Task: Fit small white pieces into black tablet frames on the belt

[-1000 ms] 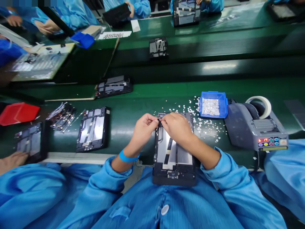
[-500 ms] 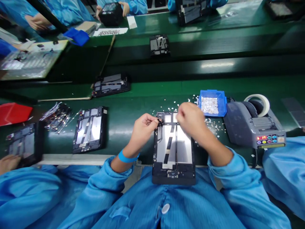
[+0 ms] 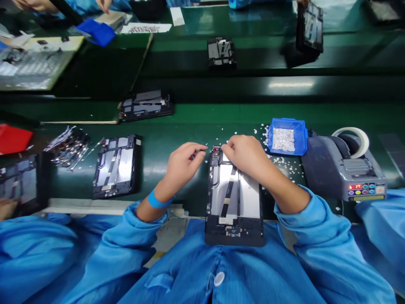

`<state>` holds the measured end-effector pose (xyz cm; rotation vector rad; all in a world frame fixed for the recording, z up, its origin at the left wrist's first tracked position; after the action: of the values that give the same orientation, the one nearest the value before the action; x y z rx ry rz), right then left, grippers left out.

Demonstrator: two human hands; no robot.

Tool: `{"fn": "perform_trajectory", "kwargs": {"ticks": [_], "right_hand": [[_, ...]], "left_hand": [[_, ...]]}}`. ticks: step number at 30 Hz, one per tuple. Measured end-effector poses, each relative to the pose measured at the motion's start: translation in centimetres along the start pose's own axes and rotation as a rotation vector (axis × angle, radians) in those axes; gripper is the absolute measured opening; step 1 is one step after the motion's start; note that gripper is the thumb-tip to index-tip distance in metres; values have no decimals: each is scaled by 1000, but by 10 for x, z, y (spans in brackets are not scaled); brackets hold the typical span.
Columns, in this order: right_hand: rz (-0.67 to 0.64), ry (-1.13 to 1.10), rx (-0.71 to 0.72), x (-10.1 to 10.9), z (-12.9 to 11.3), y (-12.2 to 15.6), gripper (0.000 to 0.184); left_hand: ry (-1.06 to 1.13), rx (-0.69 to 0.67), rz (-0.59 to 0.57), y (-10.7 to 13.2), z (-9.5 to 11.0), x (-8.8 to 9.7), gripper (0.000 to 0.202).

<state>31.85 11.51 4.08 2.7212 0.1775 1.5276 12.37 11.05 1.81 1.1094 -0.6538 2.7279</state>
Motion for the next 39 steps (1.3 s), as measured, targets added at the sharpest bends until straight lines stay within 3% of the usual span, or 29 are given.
{"fn": "perform_trajectory", "kwargs": {"ticks": [3, 6, 15, 24, 27, 33, 39], "right_hand": [[-58, 55, -32, -15, -5, -17, 32], [-56, 66, -56, -20, 0, -22, 29], [-29, 94, -44, -24, 2, -24, 27], [25, 159, 30, -27, 1, -16, 26], [80, 123, 125, -30, 3, -3, 23], [98, 212, 493, -40, 2, 30, 38], [30, 391, 567, -47, -4, 30, 41]], "left_hand": [[-93, -169, -73, 2, 4, -11, 27], [-147, -248, -106, 4, 7, -18, 32], [-221, -288, -175, 6, 10, -22, 36], [-491, -406, -255, 8, 23, -25, 37], [-513, -455, -306, 7, 26, -26, 36], [-375, -408, -403, -6, 12, -24, 41], [-281, -332, -419, -12, 3, -17, 50]]}}
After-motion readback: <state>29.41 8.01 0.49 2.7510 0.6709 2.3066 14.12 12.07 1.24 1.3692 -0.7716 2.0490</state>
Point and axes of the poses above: each hand's wrist, its own y-axis away from the middle knuckle, its own x-axis out of the back of the hand, z = x × y, the point moved 7 cm from there along -y, towards the middle knuckle, and after that the axes turned 4 degrees about z, right-handed, at the moved point
